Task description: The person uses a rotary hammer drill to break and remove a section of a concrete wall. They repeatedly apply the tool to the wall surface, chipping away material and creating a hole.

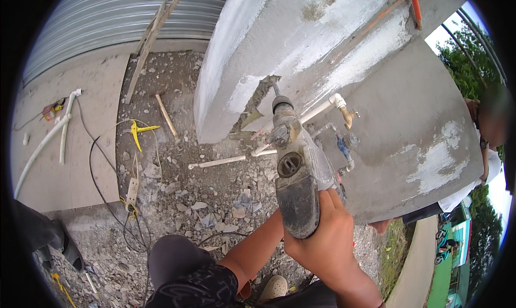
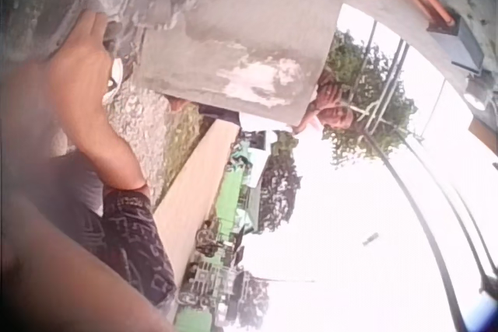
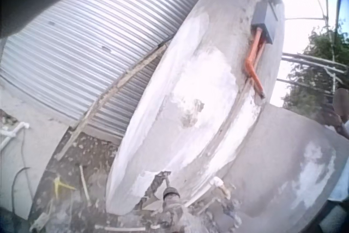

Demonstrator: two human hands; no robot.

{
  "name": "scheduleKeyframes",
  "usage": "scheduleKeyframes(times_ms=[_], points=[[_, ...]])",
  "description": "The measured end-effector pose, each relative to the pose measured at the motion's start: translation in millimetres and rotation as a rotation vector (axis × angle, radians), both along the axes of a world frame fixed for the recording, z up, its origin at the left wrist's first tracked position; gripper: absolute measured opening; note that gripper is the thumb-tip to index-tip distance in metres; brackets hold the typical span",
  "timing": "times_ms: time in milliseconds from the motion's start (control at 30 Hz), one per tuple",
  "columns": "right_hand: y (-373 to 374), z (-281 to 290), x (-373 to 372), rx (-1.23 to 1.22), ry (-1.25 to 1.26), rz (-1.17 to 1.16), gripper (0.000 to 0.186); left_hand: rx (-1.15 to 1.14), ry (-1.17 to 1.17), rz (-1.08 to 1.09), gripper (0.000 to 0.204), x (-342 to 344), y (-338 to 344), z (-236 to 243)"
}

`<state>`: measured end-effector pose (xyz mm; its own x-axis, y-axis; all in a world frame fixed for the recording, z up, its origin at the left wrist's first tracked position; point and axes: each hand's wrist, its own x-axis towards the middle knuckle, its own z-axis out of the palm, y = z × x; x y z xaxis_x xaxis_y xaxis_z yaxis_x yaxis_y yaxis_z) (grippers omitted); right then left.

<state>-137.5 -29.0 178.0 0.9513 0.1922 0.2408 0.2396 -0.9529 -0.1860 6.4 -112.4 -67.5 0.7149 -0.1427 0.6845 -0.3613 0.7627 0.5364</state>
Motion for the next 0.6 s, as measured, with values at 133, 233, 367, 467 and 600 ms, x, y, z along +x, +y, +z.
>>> scheduleKeyframes(times_ms=[133, 233, 367, 467, 600], points=[[18, -8, 8, -0.067, 0.071, -0.048, 0.053, 0.016, 0.008, -0.029, 0.088, -1, 6, -4], [25, -18, 9, -0.101, 0.146, -0.046, 0.059, 0.016, 0.012, -0.037, 0.088, 4, 12, -6], [16, -34, 12, -0.044, 0.077, 0.021, 0.066, 0.041, 0.023, -0.029, 0.088, 11, 23, -10], [3, -51, 15, 0.021, 0.097, 0.007, 0.068, 0.046, 0.033, -0.030, 0.089, 20, 30, -14], [-27, -58, 27, 0.174, 0.015, 0.051, 0.056, 0.047, 0.035, -0.014, 0.089, 29, 32, -16]])
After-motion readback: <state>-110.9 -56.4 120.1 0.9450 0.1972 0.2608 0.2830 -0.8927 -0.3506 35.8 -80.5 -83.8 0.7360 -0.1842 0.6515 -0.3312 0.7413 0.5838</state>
